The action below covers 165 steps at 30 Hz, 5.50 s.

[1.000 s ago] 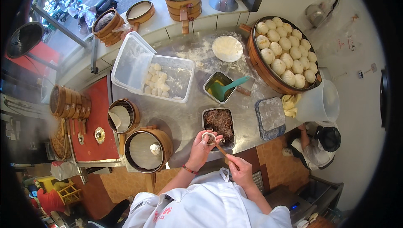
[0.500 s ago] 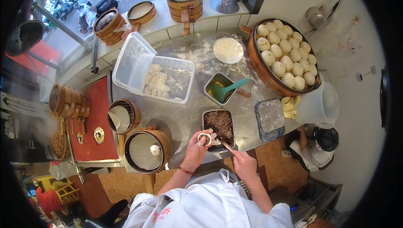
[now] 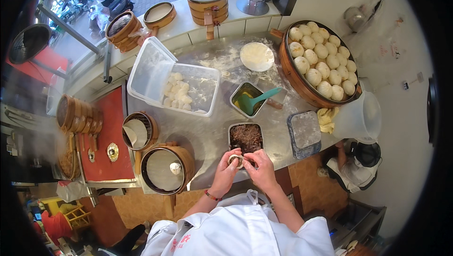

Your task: The person prepares dumplings by flattening dough discs, filling them with meat using a spoon, and pleating the edges to seal them. The finished dumplings are placed into a bamboo steamer basket.

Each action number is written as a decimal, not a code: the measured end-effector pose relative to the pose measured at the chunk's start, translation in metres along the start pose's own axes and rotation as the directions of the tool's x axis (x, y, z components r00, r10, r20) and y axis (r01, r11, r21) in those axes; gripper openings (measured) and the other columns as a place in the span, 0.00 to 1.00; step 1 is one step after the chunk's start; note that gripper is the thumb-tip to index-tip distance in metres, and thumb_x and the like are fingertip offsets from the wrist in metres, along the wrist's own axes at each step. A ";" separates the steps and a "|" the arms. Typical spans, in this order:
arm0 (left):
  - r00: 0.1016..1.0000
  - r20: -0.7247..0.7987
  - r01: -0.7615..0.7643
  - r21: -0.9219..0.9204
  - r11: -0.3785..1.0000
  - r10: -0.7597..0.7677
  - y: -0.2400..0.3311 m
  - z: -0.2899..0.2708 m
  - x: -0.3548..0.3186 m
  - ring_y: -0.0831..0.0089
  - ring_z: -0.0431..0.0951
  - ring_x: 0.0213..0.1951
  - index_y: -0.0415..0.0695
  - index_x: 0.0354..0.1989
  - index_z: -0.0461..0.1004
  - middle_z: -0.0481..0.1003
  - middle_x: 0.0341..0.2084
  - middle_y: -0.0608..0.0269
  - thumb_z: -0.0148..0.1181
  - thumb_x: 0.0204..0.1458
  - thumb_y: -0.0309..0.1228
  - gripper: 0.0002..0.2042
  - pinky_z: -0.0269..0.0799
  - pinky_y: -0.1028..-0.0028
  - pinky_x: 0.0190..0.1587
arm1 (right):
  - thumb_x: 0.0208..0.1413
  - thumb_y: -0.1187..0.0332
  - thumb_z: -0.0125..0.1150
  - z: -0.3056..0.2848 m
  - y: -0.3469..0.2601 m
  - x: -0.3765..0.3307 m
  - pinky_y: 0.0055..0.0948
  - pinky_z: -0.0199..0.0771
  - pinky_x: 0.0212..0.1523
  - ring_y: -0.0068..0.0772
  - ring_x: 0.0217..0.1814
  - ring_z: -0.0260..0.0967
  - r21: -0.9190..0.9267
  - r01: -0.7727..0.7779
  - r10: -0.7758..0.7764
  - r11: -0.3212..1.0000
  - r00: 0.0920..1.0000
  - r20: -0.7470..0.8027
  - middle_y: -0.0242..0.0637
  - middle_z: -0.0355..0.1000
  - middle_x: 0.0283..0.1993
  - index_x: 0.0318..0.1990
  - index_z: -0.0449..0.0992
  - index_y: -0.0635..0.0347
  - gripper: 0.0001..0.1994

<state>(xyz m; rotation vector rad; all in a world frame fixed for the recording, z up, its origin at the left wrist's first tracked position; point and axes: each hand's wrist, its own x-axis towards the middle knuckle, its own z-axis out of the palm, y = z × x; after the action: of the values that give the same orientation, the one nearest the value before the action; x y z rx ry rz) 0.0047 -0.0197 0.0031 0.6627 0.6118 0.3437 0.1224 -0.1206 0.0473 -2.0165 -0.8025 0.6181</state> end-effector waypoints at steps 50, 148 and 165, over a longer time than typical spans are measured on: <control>0.978 0.007 0.191 0.366 0.911 -0.208 -0.001 -0.015 0.004 0.83 0.72 0.46 0.43 0.56 0.71 0.73 0.45 0.71 0.51 0.66 0.30 0.12 0.71 0.79 0.46 | 0.51 0.77 0.65 0.004 0.024 0.002 0.33 0.74 0.32 0.42 0.31 0.72 -0.037 0.343 -0.343 0.939 0.939 0.023 0.41 0.73 0.34 0.36 0.77 0.61 0.06; 0.994 0.001 0.098 0.354 0.930 -0.105 -0.006 -0.018 0.005 0.75 0.75 0.50 0.37 0.57 0.70 0.73 0.50 0.59 0.45 0.65 0.24 0.15 0.76 0.71 0.52 | 0.52 0.76 0.64 0.014 0.016 0.010 0.38 0.73 0.32 0.45 0.33 0.73 -0.045 0.366 -0.362 0.930 0.929 0.083 0.42 0.72 0.33 0.35 0.76 0.62 0.05; 0.998 -0.058 0.006 0.423 0.906 0.021 -0.012 -0.016 0.005 0.78 0.76 0.47 0.37 0.59 0.70 0.75 0.49 0.62 0.50 0.67 0.29 0.15 0.78 0.74 0.47 | 0.52 0.77 0.64 0.011 0.005 0.008 0.38 0.72 0.31 0.43 0.30 0.71 0.013 0.165 -0.165 0.986 0.985 0.046 0.41 0.70 0.31 0.35 0.75 0.63 0.04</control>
<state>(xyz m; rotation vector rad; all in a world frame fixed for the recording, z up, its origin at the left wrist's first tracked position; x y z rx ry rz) -0.0004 -0.0183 -0.0171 1.0760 0.7517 0.2384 0.1218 -0.1106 0.0365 -1.9098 -0.9822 0.5744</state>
